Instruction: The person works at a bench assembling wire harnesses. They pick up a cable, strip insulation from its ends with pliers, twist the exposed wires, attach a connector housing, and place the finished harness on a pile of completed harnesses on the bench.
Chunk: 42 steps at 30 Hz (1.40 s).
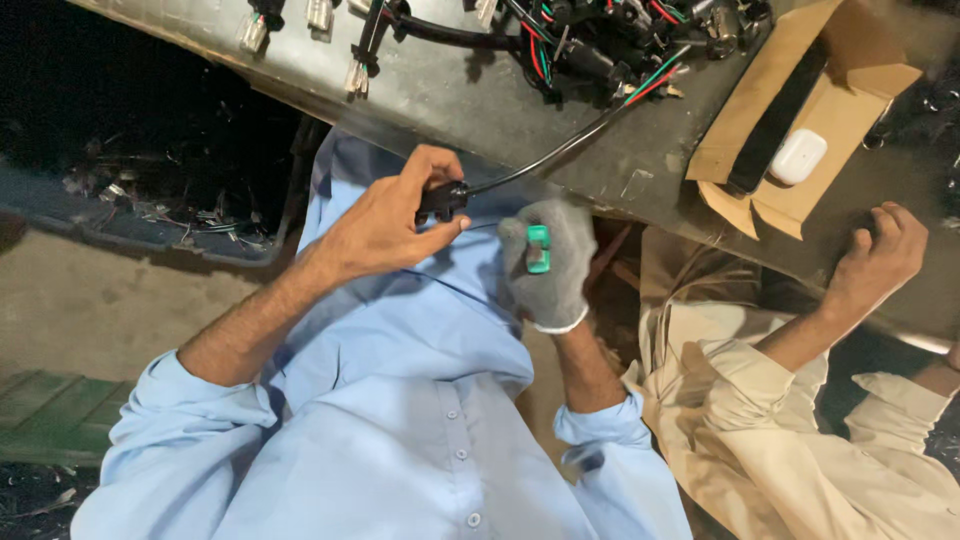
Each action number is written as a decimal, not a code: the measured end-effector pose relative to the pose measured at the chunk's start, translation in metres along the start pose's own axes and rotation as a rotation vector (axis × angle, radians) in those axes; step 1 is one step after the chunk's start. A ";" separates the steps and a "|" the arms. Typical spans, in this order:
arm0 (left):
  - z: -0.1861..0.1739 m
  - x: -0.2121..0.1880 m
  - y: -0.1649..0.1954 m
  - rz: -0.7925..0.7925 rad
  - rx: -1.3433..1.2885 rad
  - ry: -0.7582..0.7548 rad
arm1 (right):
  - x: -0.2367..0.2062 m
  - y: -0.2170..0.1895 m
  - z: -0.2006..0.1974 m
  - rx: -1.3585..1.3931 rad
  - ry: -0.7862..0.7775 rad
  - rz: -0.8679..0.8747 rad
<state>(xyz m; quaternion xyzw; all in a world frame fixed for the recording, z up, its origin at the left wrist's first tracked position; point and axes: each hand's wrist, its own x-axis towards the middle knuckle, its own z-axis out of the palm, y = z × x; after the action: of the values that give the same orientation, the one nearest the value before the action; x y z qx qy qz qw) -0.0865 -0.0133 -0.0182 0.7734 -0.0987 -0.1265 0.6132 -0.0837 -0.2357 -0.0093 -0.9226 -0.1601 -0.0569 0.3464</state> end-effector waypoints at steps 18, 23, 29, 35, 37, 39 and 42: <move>0.012 -0.020 -0.029 -0.135 -0.176 -0.085 | 0.017 0.010 0.040 0.207 -0.493 0.182; 0.019 -0.024 -0.032 -0.105 -0.177 0.015 | 0.000 0.007 0.040 0.259 -0.302 0.159; 0.034 -0.028 -0.041 -0.038 0.114 0.195 | -0.026 -0.001 0.030 0.207 -0.505 0.462; 0.038 -0.028 -0.043 0.022 0.264 0.247 | -0.031 -0.001 0.039 0.269 -0.458 0.407; 0.036 -0.026 -0.043 0.061 0.451 0.251 | -0.030 -0.002 0.043 0.250 -0.467 0.508; 0.033 -0.024 -0.044 0.186 0.582 0.260 | -0.029 -0.002 0.045 0.242 -0.479 0.552; 0.028 -0.019 -0.043 0.239 0.617 0.277 | -0.027 -0.002 0.045 0.288 -0.488 0.528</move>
<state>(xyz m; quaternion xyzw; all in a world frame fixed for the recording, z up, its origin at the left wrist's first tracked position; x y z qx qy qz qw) -0.1137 -0.0237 -0.0650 0.9149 -0.1382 0.0878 0.3689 -0.1100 -0.2116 -0.0477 -0.8603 -0.0009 0.2785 0.4269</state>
